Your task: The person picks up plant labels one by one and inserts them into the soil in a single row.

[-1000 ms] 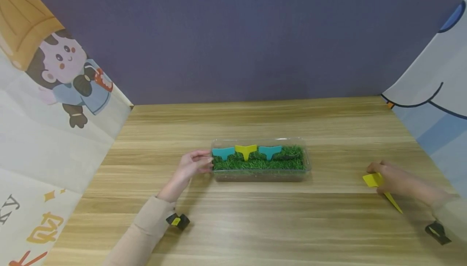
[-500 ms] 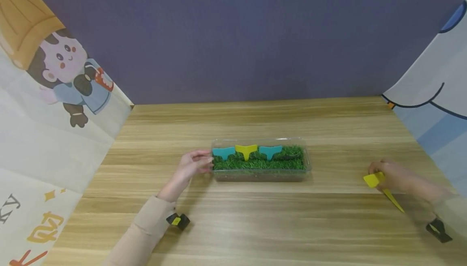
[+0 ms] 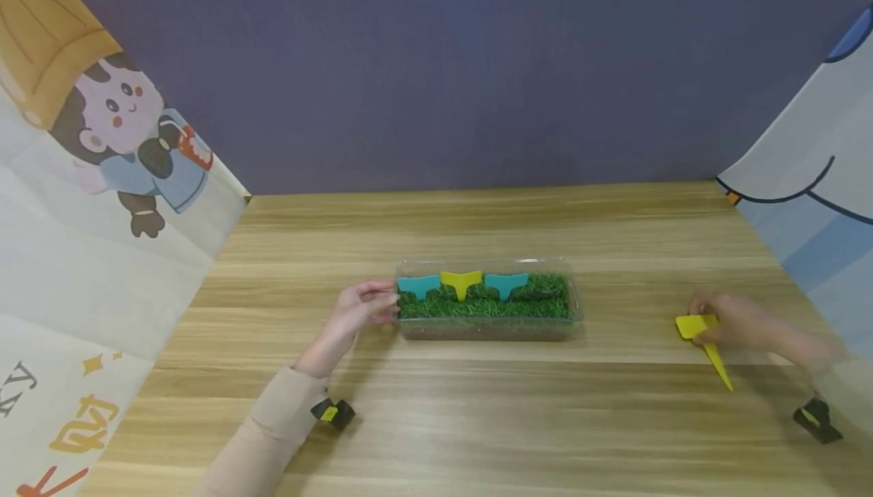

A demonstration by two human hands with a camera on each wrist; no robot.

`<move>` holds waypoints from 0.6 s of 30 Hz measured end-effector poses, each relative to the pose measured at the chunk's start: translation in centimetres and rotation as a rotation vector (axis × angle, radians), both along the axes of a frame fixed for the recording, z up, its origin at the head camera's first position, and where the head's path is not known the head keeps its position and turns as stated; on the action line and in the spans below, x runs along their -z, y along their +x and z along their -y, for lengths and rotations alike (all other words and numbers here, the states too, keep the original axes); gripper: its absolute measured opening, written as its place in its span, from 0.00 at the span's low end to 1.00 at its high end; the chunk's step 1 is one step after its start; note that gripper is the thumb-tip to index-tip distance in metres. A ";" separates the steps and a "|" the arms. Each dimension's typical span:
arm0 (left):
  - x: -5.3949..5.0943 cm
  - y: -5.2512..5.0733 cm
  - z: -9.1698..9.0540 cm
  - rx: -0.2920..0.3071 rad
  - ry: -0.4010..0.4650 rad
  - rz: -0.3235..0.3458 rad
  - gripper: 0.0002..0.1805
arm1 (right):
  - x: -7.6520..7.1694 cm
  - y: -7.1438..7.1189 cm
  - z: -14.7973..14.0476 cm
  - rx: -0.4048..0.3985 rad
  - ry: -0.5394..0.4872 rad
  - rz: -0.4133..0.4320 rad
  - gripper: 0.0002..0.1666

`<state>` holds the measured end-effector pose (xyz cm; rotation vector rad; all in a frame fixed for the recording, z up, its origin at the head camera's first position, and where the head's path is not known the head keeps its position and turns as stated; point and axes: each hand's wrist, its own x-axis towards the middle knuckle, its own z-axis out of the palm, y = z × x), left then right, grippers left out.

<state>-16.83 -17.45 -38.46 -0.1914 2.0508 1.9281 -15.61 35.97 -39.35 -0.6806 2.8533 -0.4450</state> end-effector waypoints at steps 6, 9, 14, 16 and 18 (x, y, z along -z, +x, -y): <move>0.0 0.0 0.0 -0.011 -0.008 0.011 0.21 | -0.2 -0.2 0.2 0.025 0.025 0.005 0.19; 0.1 0.0 0.0 -0.012 -0.012 0.011 0.21 | -0.2 -0.4 0.3 0.041 0.056 0.034 0.18; 0.1 0.0 0.0 -0.013 -0.009 0.010 0.21 | -0.3 -0.6 0.4 0.049 0.089 0.081 0.18; 0.1 0.0 0.0 -0.013 -0.009 0.009 0.21 | -0.3 -0.7 0.4 0.048 0.097 0.088 0.18; 0.1 -0.1 0.0 -0.015 -0.014 0.009 0.21 | -0.4 -0.7 0.4 0.047 0.108 0.090 0.18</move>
